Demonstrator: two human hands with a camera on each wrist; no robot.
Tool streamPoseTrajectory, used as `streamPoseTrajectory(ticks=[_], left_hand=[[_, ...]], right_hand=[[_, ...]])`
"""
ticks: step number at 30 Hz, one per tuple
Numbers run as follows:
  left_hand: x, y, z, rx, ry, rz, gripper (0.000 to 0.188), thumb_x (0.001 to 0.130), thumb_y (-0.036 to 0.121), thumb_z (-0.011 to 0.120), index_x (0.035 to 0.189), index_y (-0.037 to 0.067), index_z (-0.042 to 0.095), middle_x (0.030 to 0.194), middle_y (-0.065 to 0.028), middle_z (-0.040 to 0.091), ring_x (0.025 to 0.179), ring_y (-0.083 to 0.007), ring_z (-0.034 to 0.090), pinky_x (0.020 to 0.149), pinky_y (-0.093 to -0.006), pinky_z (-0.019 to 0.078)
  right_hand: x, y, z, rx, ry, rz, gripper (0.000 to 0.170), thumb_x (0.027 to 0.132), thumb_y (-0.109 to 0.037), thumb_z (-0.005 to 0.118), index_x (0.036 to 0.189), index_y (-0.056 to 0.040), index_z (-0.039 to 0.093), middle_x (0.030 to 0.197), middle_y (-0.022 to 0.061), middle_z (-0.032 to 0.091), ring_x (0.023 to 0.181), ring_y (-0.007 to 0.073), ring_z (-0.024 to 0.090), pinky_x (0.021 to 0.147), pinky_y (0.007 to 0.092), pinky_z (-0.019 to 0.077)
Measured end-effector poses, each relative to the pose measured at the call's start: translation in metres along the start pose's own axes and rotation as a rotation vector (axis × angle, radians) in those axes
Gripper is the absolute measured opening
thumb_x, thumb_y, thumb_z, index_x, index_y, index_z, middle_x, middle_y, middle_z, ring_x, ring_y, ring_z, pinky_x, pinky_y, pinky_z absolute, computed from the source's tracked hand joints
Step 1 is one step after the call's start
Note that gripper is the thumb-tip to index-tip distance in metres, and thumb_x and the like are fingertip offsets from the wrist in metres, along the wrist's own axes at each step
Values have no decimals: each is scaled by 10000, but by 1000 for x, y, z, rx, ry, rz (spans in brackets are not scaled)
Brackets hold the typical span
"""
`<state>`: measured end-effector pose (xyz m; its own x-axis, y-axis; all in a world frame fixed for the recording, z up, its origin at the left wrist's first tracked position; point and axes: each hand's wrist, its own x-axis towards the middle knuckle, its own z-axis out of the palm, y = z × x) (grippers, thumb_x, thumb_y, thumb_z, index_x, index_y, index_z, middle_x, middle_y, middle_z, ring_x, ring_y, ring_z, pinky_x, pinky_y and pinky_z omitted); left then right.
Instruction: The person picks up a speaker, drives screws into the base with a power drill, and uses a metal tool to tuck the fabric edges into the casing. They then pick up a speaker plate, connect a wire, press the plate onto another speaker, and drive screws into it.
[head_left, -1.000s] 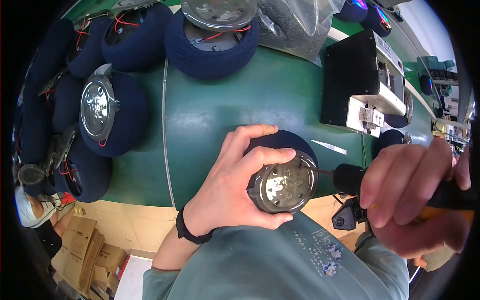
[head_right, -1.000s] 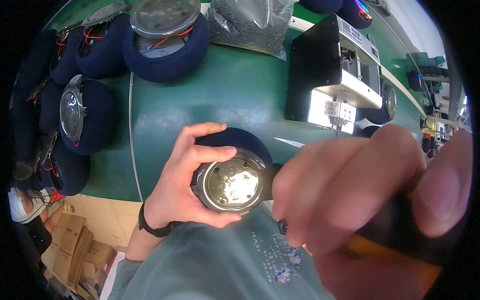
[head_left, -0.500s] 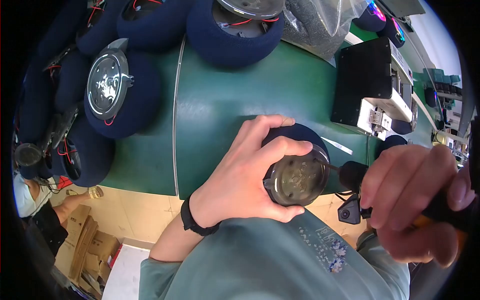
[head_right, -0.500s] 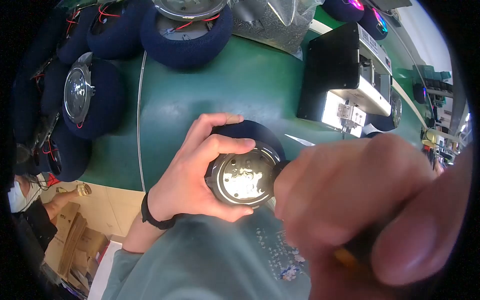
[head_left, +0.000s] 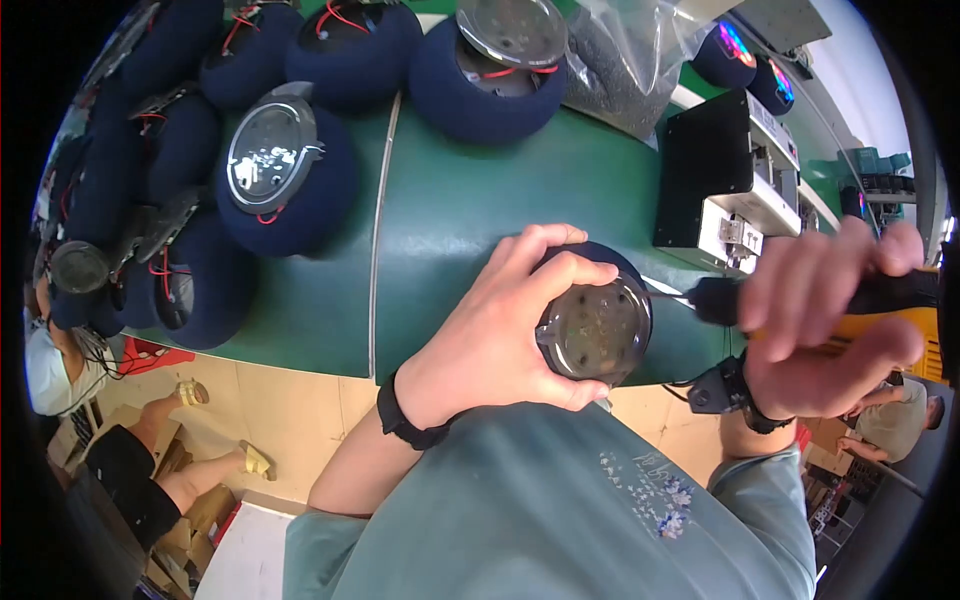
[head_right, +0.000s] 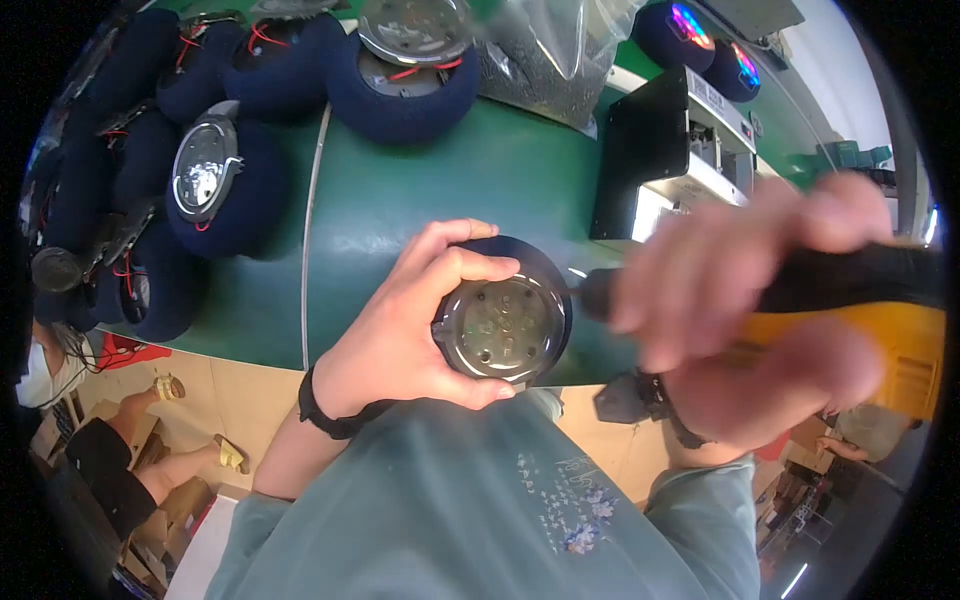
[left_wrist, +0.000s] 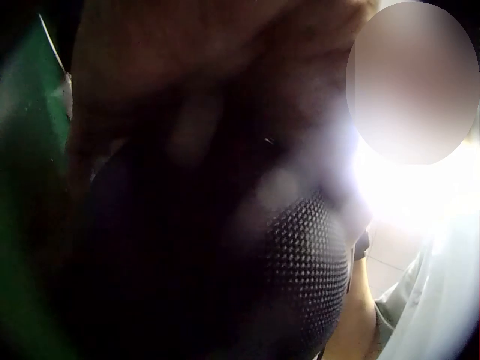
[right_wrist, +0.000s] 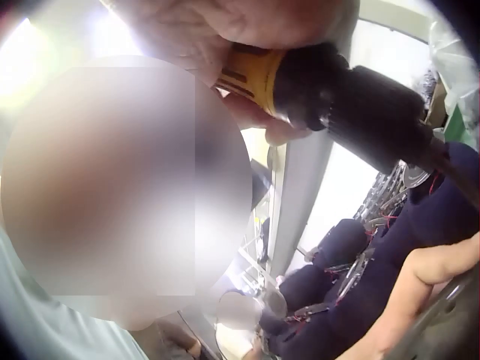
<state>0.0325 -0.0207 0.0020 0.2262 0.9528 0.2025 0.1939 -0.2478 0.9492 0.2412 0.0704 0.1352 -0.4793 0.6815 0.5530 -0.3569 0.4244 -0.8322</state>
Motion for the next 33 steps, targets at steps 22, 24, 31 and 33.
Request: streamPoseTrajectory(ticks=[22, 24, 31, 33], left_hand=[[-51, 21, -1, 225, 399, 34, 289, 817, -17, 935, 1089, 43, 861, 962, -60, 711, 776, -156, 689, 639, -309, 536], [-51, 21, -2, 233, 396, 46, 262, 820, -15, 934, 1064, 43, 856, 961, -59, 712, 777, -159, 691, 634, -312, 538], [-53, 10, -6, 180, 331, 54, 323, 807, 37, 962, 1095, 45, 817, 1236, -132, 723, 1053, -256, 753, 831, -348, 632], [-53, 7, -5, 155, 293, 76, 458, 785, 90, 999, 1194, 51, 796, 1370, -163, 701, 1191, -299, 747, 927, -379, 649]], right_hand=[[-61, 12, 14, -814, -590, 511, 952, 646, -203, 1025, 1538, -221, 693, 1694, 224, 476, 1540, 531, 449, 1254, 618, 436], [-61, 13, 11, -778, -602, 502, 936, 637, -199, 1029, 1517, -215, 710, 1692, 218, 475, 1543, 527, 447, 1255, 612, 438], [-56, 16, 6, -733, -623, 497, 872, 618, -212, 1050, 1434, -103, 764, 1686, 274, 478, 1553, 535, 477, 1272, 607, 416], [-56, 15, 9, -724, -597, 509, 869, 617, -169, 1042, 1440, -144, 763, 1677, 249, 486, 1537, 525, 484, 1282, 608, 415]])
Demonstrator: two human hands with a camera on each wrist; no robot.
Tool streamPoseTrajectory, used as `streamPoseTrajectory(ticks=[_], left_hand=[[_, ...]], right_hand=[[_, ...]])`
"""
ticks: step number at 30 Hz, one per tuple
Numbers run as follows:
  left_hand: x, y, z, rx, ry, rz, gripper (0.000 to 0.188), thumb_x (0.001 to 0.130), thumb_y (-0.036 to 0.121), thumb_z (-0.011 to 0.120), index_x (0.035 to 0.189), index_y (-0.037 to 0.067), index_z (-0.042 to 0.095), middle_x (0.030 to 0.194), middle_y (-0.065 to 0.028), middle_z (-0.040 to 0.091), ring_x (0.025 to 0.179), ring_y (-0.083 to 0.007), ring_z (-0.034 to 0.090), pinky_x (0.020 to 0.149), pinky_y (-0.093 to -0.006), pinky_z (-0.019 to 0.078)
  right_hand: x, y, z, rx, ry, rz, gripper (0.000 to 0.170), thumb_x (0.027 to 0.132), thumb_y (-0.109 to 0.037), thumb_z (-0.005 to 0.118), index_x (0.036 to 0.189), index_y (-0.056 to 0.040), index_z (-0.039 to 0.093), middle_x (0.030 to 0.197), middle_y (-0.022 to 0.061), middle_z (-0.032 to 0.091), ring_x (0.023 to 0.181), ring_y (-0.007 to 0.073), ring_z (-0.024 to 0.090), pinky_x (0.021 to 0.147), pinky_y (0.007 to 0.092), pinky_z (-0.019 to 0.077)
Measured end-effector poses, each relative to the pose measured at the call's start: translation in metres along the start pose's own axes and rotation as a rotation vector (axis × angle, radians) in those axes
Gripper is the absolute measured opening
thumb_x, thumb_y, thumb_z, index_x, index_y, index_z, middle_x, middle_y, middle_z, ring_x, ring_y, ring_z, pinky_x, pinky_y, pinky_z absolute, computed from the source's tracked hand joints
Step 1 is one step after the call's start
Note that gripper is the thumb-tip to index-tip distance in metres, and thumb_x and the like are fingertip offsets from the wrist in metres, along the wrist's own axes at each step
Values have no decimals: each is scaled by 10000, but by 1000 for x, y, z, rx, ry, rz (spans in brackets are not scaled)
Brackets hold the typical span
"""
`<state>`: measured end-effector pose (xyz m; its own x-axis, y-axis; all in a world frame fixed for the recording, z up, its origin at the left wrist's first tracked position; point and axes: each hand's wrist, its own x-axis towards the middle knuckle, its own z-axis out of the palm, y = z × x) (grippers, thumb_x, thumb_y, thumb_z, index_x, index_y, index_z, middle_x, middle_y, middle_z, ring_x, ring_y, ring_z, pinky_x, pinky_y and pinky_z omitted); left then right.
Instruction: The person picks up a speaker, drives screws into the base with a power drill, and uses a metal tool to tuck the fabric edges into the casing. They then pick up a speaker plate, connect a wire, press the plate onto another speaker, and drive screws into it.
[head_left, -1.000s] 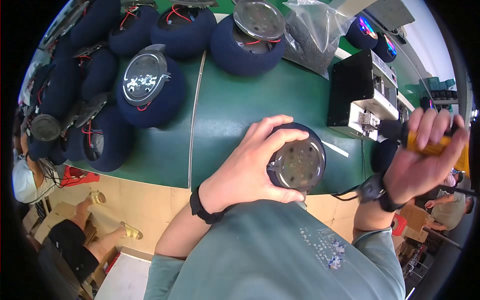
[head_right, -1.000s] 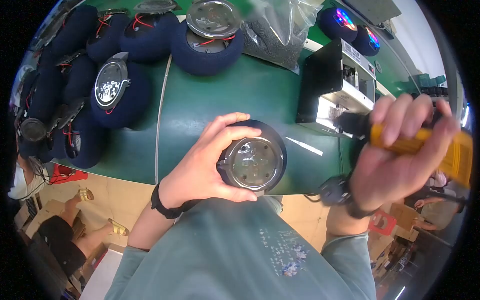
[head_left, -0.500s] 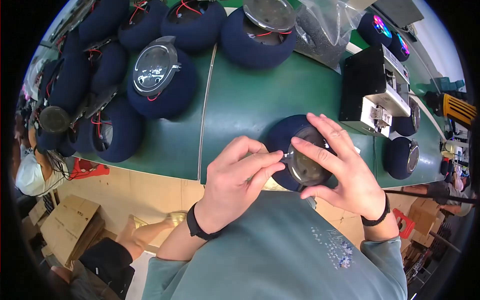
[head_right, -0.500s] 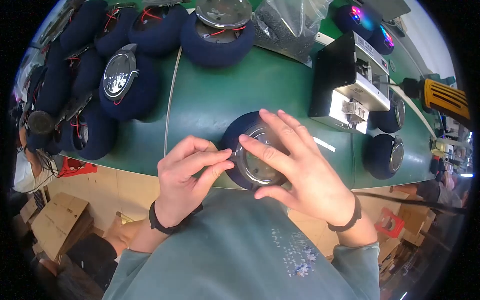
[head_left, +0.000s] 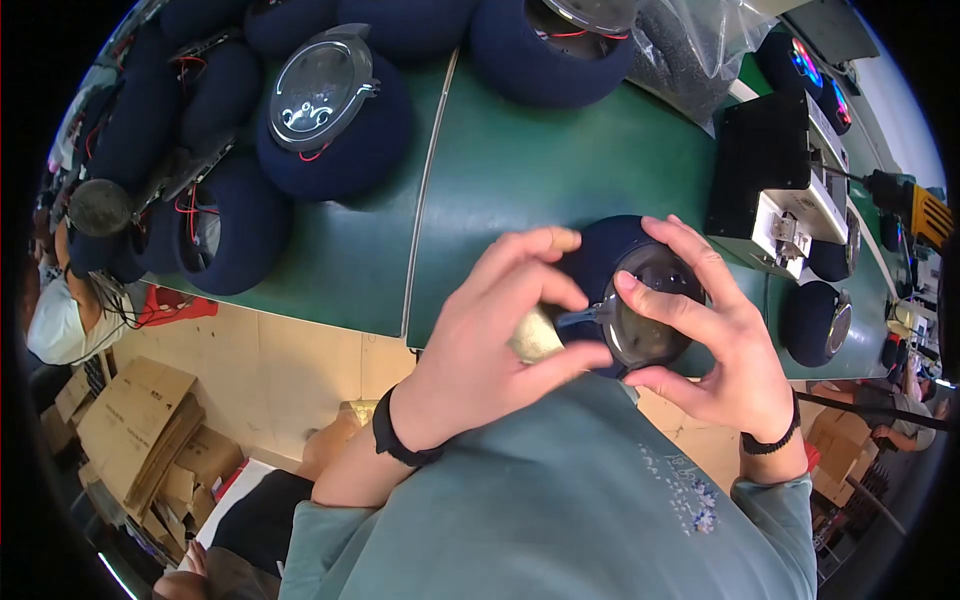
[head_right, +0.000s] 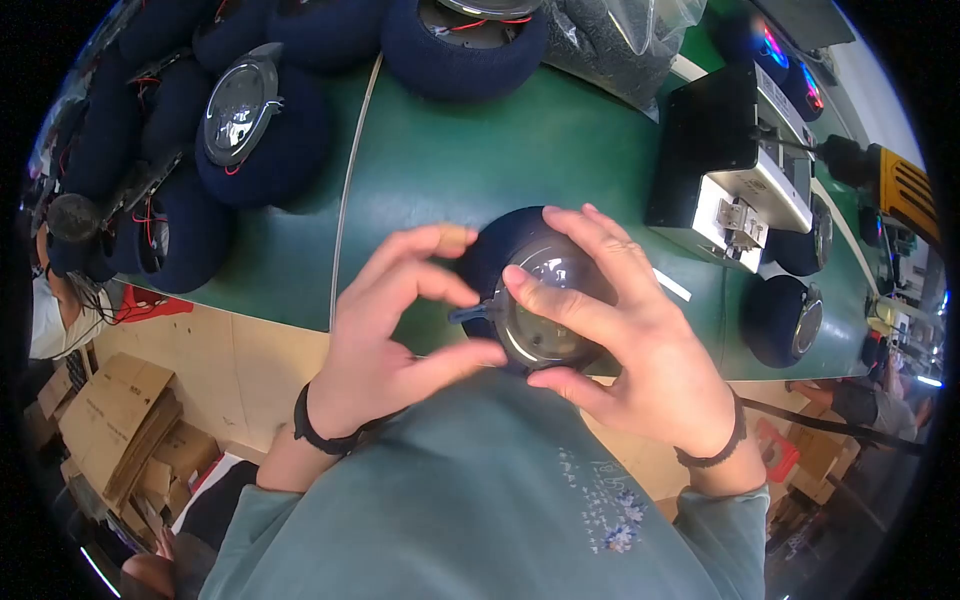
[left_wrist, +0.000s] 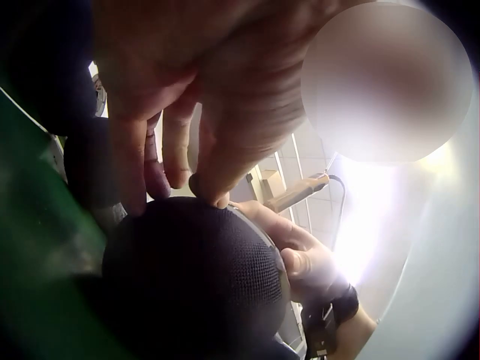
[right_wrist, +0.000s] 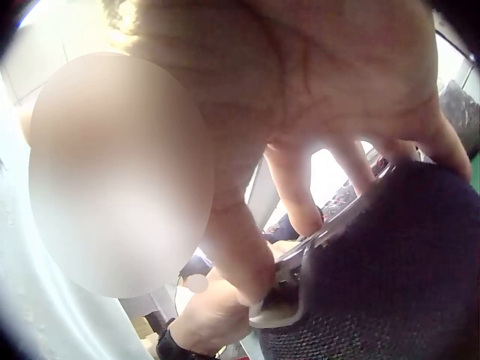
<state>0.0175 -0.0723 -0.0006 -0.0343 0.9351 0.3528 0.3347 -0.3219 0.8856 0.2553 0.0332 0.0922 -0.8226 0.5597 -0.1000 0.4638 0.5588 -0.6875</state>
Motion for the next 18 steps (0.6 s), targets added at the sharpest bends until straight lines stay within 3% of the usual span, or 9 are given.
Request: streamPoseTrajectory(ticks=[2, 3, 5, 9, 11, 14, 18], left_hand=[[2, 6, 8, -283, -47, -225, 850, 713, 218, 1072, 1441, 72, 658, 1585, -208, 567, 1421, -360, 626, 1080, -453, 608], [2, 3, 11, -282, -48, -227, 850, 713, 218, 1072, 1441, 72, 658, 1585, -208, 567, 1421, -360, 626, 1080, -453, 608], [1, -8, 16, -234, -131, -148, 1099, 658, 286, 1108, 1572, 93, 528, 1679, -218, 456, 1505, -361, 550, 1119, -463, 584], [7, -1, 14, -200, -148, -123, 1121, 657, 325, 1106, 1590, 86, 533, 1663, -223, 475, 1521, -373, 529, 1175, -489, 535], [15, 7, 13, -195, -181, -118, 1139, 668, 375, 1080, 1626, 120, 520, 1660, -251, 442, 1490, -426, 521, 1195, -497, 498], [21, -5, 23, -201, -234, -114, 1241, 608, 411, 1110, 1647, 86, 515, 1671, -235, 469, 1565, -397, 474, 1266, -510, 418], [23, -8, 22, -295, -265, -154, 1211, 604, 372, 1116, 1629, 77, 541, 1722, -234, 403, 1620, -390, 400, 1280, -504, 395]], right_hand=[[-1, -3, 3, 19, 20, 17, 874, 617, -126, 1034, 1446, -185, 763, 1668, 224, 495, 1521, 515, 490, 1292, 609, 414], [-3, -3, 4, 7, 37, 36, 871, 617, -121, 1033, 1443, -187, 766, 1667, 217, 501, 1517, 512, 496, 1288, 606, 421], [-4, -3, 5, -4, 57, 53, 867, 617, -117, 1031, 1440, -190, 769, 1665, 210, 506, 1514, 509, 502, 1284, 603, 428], [-6, -5, 5, -10, 65, 68, 870, 615, -124, 1030, 1441, -185, 765, 1668, 191, 513, 1512, 496, 510, 1279, 592, 439], [-5, -4, 3, -23, 69, 62, 870, 617, -128, 1029, 1444, -172, 761, 1663, 187, 519, 1511, 478, 519, 1278, 592, 441], [-7, 2, -1, -10, 60, 22, 938, 631, -142, 1026, 1507, -123, 690, 1660, 205, 521, 1507, 442, 537, 1265, 565, 458], [-12, 7, -4, 97, 85, 121, 1088, 630, -215, 1046, 1594, -77, 561, 1662, 221, 520, 1493, 445, 549, 1230, 516, 488]])
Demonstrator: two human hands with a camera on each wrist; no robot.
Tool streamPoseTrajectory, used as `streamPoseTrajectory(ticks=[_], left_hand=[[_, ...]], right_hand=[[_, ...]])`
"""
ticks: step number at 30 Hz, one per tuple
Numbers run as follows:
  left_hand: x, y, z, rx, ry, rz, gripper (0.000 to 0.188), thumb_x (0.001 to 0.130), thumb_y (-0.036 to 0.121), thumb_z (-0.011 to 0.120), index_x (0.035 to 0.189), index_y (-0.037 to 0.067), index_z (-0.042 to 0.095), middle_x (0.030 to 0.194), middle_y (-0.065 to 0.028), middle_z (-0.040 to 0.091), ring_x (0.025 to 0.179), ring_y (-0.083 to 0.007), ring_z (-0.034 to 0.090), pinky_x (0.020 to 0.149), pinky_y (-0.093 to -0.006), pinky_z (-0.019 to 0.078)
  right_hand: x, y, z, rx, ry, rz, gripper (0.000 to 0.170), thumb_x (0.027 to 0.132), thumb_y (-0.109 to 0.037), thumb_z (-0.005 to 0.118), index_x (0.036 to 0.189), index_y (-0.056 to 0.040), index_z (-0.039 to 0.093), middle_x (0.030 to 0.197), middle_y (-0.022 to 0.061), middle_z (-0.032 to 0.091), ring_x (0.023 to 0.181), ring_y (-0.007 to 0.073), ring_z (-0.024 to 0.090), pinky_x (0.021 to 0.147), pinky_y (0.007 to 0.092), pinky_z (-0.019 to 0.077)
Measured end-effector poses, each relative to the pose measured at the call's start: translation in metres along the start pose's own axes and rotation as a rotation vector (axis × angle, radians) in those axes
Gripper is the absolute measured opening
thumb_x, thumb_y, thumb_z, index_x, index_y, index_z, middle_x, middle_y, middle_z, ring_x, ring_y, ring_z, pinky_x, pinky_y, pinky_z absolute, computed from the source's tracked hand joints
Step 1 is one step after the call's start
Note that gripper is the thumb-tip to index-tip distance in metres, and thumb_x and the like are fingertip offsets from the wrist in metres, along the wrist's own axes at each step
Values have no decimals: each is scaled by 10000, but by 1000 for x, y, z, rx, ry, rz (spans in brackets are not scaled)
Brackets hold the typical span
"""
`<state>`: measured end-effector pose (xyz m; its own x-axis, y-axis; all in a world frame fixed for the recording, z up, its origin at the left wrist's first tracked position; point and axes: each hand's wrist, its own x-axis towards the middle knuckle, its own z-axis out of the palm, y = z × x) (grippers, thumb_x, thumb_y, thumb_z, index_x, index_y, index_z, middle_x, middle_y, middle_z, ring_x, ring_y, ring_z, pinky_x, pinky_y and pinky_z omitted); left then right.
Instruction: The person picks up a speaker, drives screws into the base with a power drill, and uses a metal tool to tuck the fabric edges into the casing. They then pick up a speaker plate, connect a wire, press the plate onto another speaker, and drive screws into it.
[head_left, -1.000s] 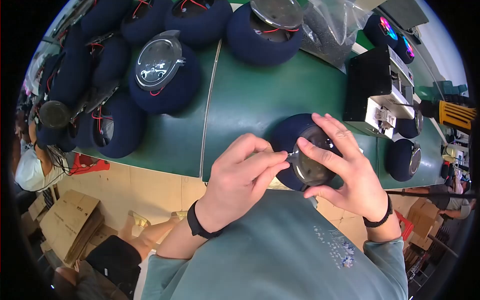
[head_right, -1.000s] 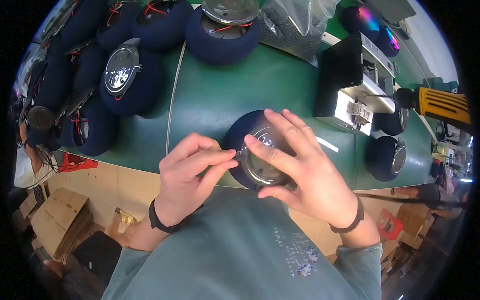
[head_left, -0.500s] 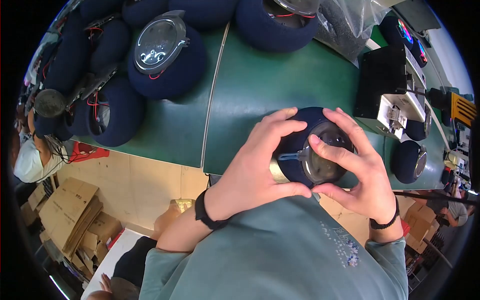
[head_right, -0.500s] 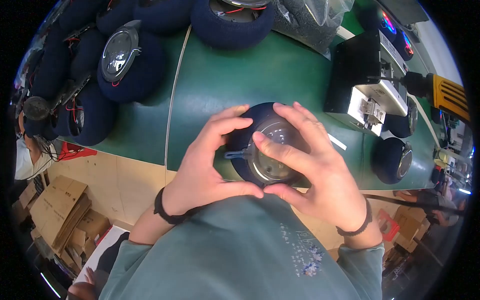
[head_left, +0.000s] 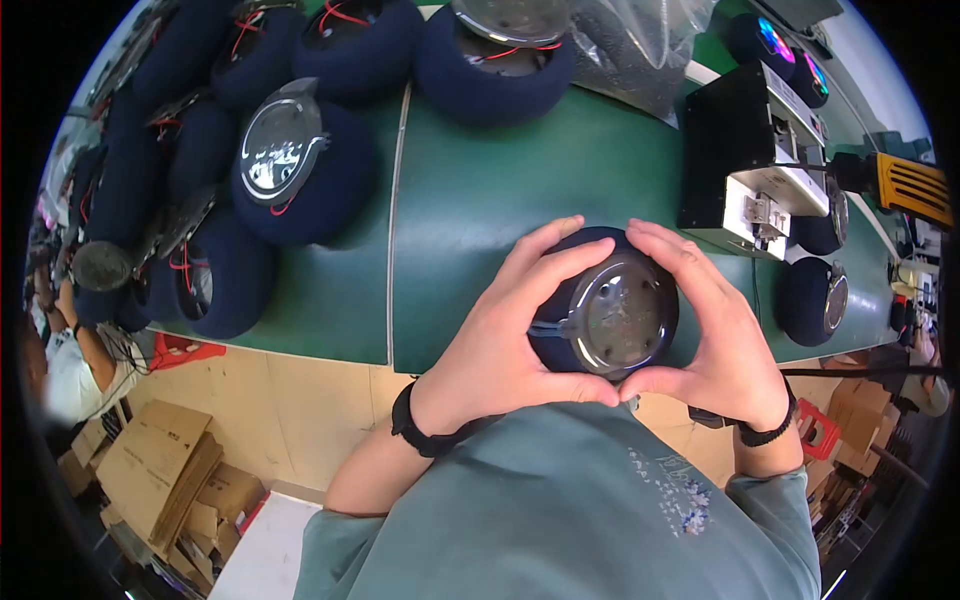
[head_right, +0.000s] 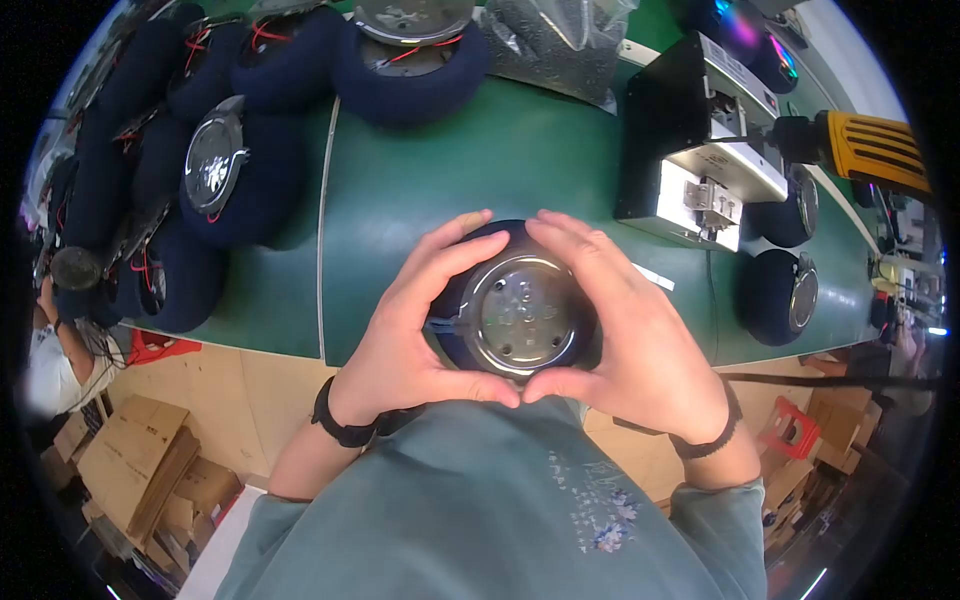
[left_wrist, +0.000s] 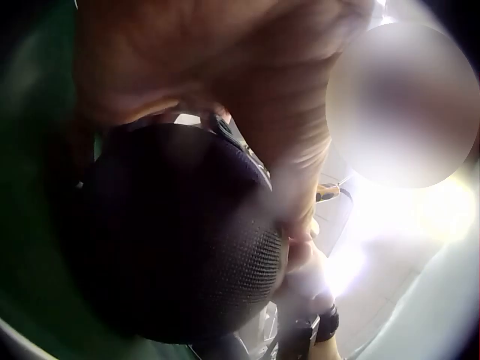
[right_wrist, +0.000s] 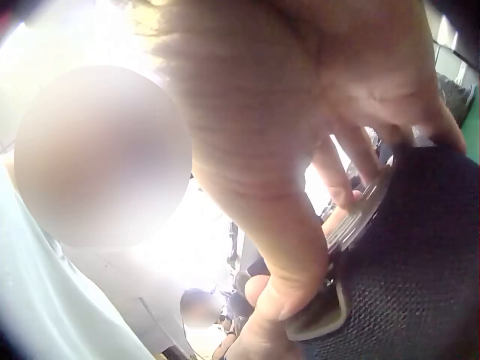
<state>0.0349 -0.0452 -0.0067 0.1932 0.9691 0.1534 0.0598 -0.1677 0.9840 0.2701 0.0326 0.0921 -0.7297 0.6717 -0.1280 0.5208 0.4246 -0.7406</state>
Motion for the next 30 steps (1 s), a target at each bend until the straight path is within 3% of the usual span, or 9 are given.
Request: streamPoseTrajectory(ticks=[2, 6, 17, 19, 21, 24, 26, 29, 30], left_hand=[[1, -1, 0, -8, -13, 11, 1175, 628, 378, 1103, 1623, 92, 545, 1713, -237, 395, 1612, -406, 404, 1273, -515, 410], [3, -7, 3, -35, -15, 36, 1103, 664, 362, 1087, 1594, 106, 552, 1687, -236, 396, 1619, -423, 374, 1266, -533, 421], [14, 7, -2, -6, -74, -12, 977, 670, 256, 1056, 1527, 109, 610, 1622, -250, 450, 1590, -428, 401, 1242, -530, 436], [16, 7, -2, -8, -65, -5, 957, 671, 247, 1048, 1516, 104, 622, 1608, -246, 465, 1583, -424, 412, 1234, -525, 442], [17, 8, -1, 3, -63, -36, 953, 658, 242, 1043, 1509, 101, 637, 1586, -238, 481, 1556, -417, 436, 1227, -520, 449], [23, 12, -4, 73, -89, -43, 955, 635, 249, 1048, 1495, 106, 660, 1560, -224, 488, 1508, -410, 474, 1216, -519, 457], [26, 15, -5, 76, -91, -54, 952, 623, 246, 1050, 1486, 113, 672, 1540, -214, 491, 1475, -403, 497, 1208, -518, 464], [30, 16, -5, 72, -84, -65, 943, 602, 245, 1053, 1465, 125, 693, 1501, -193, 496, 1413, -391, 536, 1191, -513, 477], [31, 15, -4, 67, -77, -66, 937, 594, 248, 1056, 1453, 130, 702, 1483, -182, 498, 1384, -386, 551, 1182, -510, 484]], right_hand=[[-3, 7, 3, 21, 16, 41, 1184, 612, -442, 1053, 1602, -25, 556, 1665, 218, 548, 1541, 430, 530, 1272, 512, 441], [-3, 5, 5, 7, 14, 31, 1139, 623, -172, 1050, 1626, -68, 520, 1696, 209, 503, 1530, 450, 517, 1234, 501, 492], [-24, 28, 9, 304, 330, 142, 1387, 468, -429, 1133, 1619, -14, 480, 1613, 167, 555, 1466, 327, 597, 1183, 449, 510], [-33, 32, -17, 125, 892, 41, 1276, 610, -508, 1093, 1585, 30, 469, 1535, 175, 568, 1345, 286, 630, 1066, 401, 545], [-38, 48, -66, 55, 1131, -198, 827, 1059, -559, 688, 1559, 70, 490, 1567, 222, 563, 1462, 342, 562, 1172, 464, 488], [-6, 4, -123, 100, 1181, -340, 810, 1105, -612, 593, 1574, 41, 495, 1591, 234, 546, 1490, 372, 537, 1215, 496, 457], [59, -69, -118, 246, 1402, -111, 839, 1073, -733, 580, 1363, 54, 590, 679, 42, 593, 596, 193, 665, 640, 450, 702], [26, -28, -166, 457, 902, -530, 689, 1113, -583, 631, 1362, 57, 591, 662, 47, 617, 585, 203, 703, 618, 489, 722], [9, 5, -221, 539, 308, -660, 607, 1123, -485, 659, 1371, 65, 588, 687, 56, 661, 587, 203, 716, 626, 464, 724]])
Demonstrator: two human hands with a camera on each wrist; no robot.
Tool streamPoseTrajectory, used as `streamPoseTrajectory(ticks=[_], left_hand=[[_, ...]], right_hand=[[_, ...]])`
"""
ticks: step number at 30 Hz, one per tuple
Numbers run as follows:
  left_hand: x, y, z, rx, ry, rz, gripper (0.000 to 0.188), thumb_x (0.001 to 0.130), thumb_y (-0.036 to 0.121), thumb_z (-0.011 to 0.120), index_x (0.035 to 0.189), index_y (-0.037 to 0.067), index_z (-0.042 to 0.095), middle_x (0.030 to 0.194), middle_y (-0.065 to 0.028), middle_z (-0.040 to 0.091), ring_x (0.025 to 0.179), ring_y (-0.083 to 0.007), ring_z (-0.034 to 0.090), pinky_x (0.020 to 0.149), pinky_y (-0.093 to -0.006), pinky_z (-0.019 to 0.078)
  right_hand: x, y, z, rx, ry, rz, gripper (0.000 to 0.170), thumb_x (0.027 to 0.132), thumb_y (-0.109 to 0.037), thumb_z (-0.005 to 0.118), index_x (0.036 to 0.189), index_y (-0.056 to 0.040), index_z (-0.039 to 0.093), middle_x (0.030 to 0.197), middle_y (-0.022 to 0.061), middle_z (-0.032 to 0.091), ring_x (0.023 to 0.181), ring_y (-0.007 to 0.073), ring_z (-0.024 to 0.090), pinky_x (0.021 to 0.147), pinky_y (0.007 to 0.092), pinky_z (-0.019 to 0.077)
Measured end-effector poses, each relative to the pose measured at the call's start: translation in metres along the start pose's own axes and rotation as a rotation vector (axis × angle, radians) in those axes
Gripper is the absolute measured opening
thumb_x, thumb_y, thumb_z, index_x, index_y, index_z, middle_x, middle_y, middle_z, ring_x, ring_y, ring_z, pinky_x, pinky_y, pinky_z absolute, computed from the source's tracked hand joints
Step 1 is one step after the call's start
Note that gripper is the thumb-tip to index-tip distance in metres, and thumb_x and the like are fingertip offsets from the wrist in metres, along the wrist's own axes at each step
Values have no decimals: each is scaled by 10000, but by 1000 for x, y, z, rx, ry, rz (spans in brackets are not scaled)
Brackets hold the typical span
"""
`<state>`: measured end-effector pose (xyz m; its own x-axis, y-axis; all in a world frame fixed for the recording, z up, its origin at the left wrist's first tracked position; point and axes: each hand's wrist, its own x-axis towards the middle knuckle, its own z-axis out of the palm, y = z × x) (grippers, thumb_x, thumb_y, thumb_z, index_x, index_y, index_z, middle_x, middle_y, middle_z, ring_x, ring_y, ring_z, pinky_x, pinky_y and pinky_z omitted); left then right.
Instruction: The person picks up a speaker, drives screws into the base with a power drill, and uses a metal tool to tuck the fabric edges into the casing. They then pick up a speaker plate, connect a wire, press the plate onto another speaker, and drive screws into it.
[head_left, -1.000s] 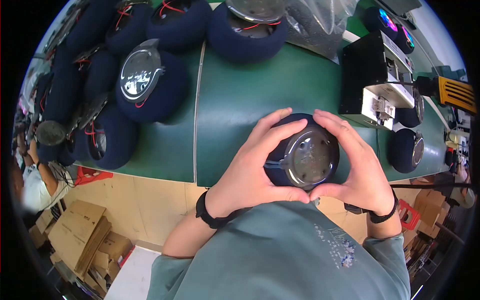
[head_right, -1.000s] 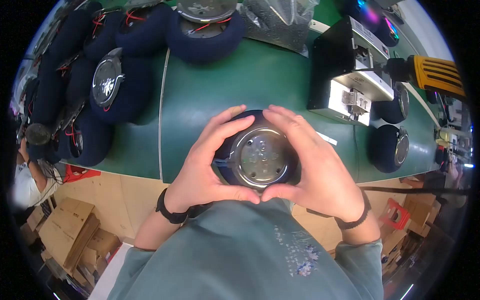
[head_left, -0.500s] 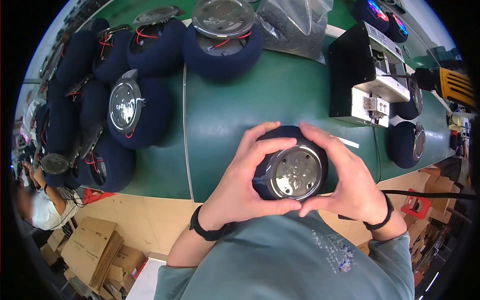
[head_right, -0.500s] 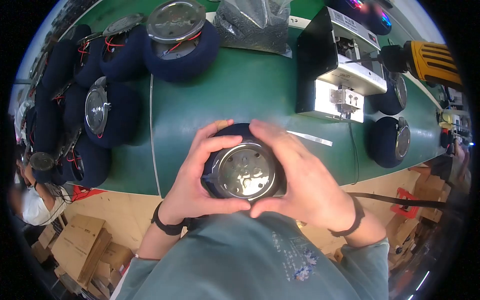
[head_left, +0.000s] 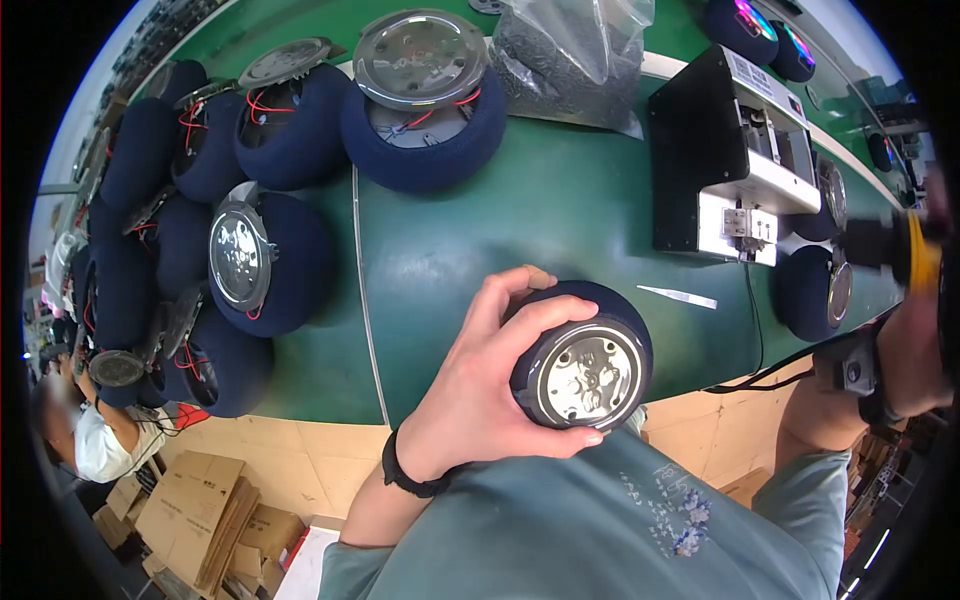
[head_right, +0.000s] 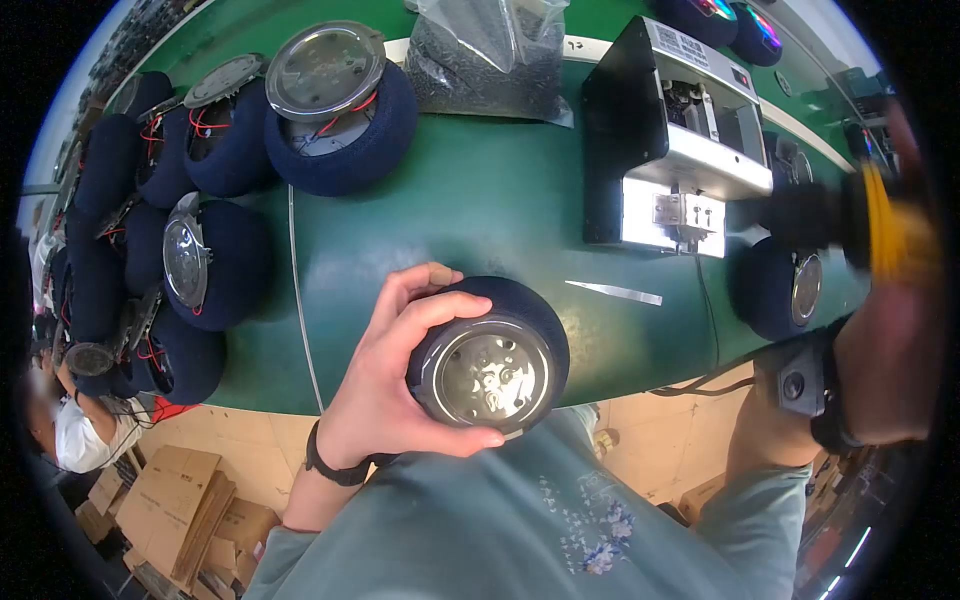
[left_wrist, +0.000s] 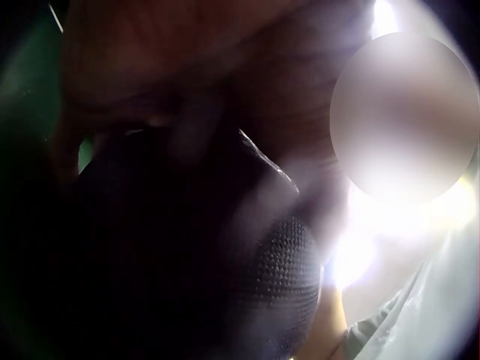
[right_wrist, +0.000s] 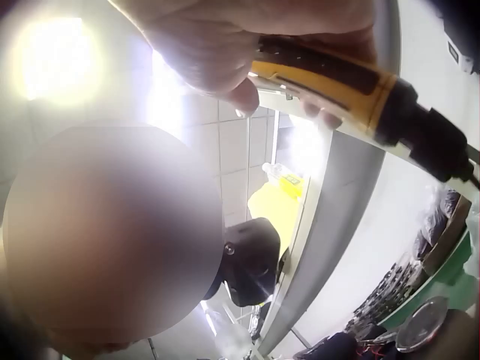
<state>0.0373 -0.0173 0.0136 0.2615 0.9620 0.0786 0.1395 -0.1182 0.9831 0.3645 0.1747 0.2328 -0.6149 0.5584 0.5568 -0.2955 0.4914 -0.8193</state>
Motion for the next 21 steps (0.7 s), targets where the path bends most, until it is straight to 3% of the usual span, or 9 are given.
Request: streamPoseTrajectory(ticks=[1, 4, 6, 7, 9, 14, 17, 19, 21], left_hand=[[1, 0, -1, -2, 2, -4, 937, 594, 248, 1056, 1453, 130, 702, 1483, -182, 498, 1384, -386, 551, 1182, -510, 484], [3, 0, -4, 17, -24, -10, 972, 549, 308, 1082, 1417, 84, 705, 1459, -166, 529, 1405, -363, 556, 1189, -492, 459], [3, 1, -5, 36, -39, -15, 973, 543, 315, 1089, 1409, 83, 712, 1479, -177, 513, 1410, -359, 550, 1195, -486, 454], [3, 1, -5, 33, -37, -16, 973, 543, 315, 1089, 1409, 83, 712, 1479, -177, 513, 1410, -359, 550, 1195, -486, 454], [2, -1, -6, 39, -44, 12, 1021, 545, 330, 1101, 1451, 83, 700, 1474, -173, 507, 1407, -366, 545, 1204, -497, 444], [4, 0, -13, 50, -121, 26, 1107, 576, 350, 1109, 1543, 79, 643, 1617, -217, 456, 1521, -413, 481, 1251, -521, 409], [6, 1, -15, 29, -193, -12, 1141, 596, 351, 1108, 1579, 66, 605, 1705, -245, 396, 1590, -430, 425, 1277, -529, 386], [6, 0, -17, 0, -244, -51, 1156, 603, 348, 1107, 1594, 61, 585, 1739, -255, 366, 1617, -431, 398, 1288, -529, 376], [6, -4, -19, -70, -250, -55, 1179, 613, 325, 1104, 1618, 55, 551, 1731, -253, 375, 1622, -415, 394, 1292, -525, 369]], right_hand=[[-11, 8, 9, -25, 162, -168, 597, 1138, -502, 625, 1411, 29, 598, 748, 71, 680, 582, 188, 692, 612, 439, 711], [-20, -4, 53, -50, 118, -43, 632, 1147, -568, 577, 1454, -15, 582, 829, 74, 695, 620, 177, 689, 583, 407, 677], [-31, 15, 87, 130, 245, -53, 718, 1127, -631, 542, 1556, -57, 497, 921, 84, 716, 675, 181, 707, 557, 392, 642], [-41, 17, 73, 130, 242, -50, 718, 1127, -631, 542, 1556, -57, 497, 921, 84, 716, 675, 181, 707, 557, 392, 642], [-67, 22, 34, 93, -17, 84, 814, 1102, -671, 503, 1640, -72, 385, 940, 99, 723, 676, 194, 706, 580, 396, 651], [-94, 44, 33, -22, -2, 3, 815, 1117, -671, 464, 1644, -57, 370, 848, 98, 693, 627, 195, 685, 599, 393, 666], [-102, 47, 37, -148, 277, 0, 753, 1126, -670, 474, 1570, -61, 456, 808, 73, 689, 610, 174, 670, 607, 397, 672], [-93, 43, 40, -278, 276, 3, 757, 1122, -676, 489, 1552, -54, 477, 814, 56, 687, 608, 174, 669, 551, 373, 637], [-69, 46, 86, 52, 696, 53, 725, 1122, -651, 528, 1515, -41, 500, 870, 78, 705, 686, 179, 703, 629, 386, 645]])
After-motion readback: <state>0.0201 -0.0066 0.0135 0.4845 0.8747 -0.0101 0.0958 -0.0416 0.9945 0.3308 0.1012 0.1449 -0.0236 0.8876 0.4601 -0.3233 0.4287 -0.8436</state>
